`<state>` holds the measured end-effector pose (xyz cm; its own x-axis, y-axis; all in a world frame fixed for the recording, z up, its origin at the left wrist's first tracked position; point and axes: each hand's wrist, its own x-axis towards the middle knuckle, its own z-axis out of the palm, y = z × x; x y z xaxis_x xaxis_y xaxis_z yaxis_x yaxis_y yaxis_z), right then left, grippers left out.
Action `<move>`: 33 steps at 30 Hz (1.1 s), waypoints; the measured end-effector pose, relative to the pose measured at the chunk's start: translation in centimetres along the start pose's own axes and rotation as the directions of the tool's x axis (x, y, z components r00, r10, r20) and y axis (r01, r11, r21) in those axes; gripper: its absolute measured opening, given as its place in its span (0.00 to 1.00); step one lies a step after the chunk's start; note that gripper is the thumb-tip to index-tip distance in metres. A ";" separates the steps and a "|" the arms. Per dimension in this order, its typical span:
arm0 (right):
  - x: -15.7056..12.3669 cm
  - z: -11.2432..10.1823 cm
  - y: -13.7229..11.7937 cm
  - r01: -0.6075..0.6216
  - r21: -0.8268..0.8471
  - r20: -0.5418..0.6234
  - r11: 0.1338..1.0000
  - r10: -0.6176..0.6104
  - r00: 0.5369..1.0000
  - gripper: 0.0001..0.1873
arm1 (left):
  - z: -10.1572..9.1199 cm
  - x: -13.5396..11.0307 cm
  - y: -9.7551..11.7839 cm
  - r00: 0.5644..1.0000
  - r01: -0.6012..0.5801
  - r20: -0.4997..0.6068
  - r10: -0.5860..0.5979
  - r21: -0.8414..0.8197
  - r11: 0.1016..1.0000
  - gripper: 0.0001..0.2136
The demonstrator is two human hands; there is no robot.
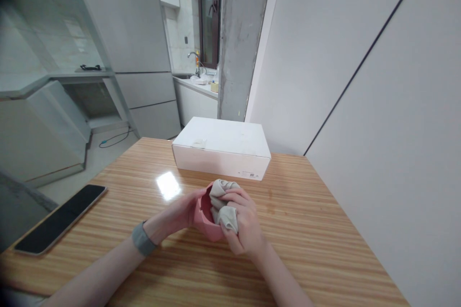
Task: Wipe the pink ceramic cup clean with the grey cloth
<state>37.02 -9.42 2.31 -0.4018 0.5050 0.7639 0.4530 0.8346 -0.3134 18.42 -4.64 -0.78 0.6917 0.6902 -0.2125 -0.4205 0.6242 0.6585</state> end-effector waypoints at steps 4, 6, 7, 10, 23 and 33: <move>-0.1 0.5 0.4 -0.070 -0.111 -0.034 0.991 0.067 0.997 0.07 | 0.5 0.1 -0.8 0.989 -0.112 -0.100 0.113 0.017 0.994 0.17; -0.2 1.2 0.2 -0.086 -0.191 -0.049 0.978 0.078 0.996 0.08 | 1.0 0.0 -1.2 0.979 -0.146 -0.143 0.148 0.022 0.989 0.15; -0.3 1.6 0.1 -0.086 -0.223 -0.054 0.971 0.076 0.996 0.08 | 1.3 -0.1 -1.3 0.975 -0.167 -0.149 0.167 0.014 0.986 0.13; -0.7 2.3 -0.2 -0.082 -0.250 -0.136 0.965 0.049 0.990 0.09 | 2.1 -0.4 -1.3 0.983 -0.163 -0.098 0.156 -0.064 0.985 0.16; -3.0 3.1 1.3 -0.467 0.562 -0.383 0.683 0.715 0.585 0.08 | 1.7 -0.1 -2.6 0.992 0.052 0.122 -0.043 -0.075 0.996 0.30; -2.6 3.9 0.3 -0.530 0.596 -0.259 0.604 0.769 0.585 0.13 | 1.5 0.1 -2.6 0.981 -0.076 0.163 0.102 -0.155 0.985 0.29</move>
<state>35.11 -9.61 -1.99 0.3198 0.8797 0.3519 0.0124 0.3675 -0.9299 20.48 -6.73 -1.44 0.7319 0.6810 -0.0237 -0.5580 0.6190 0.5527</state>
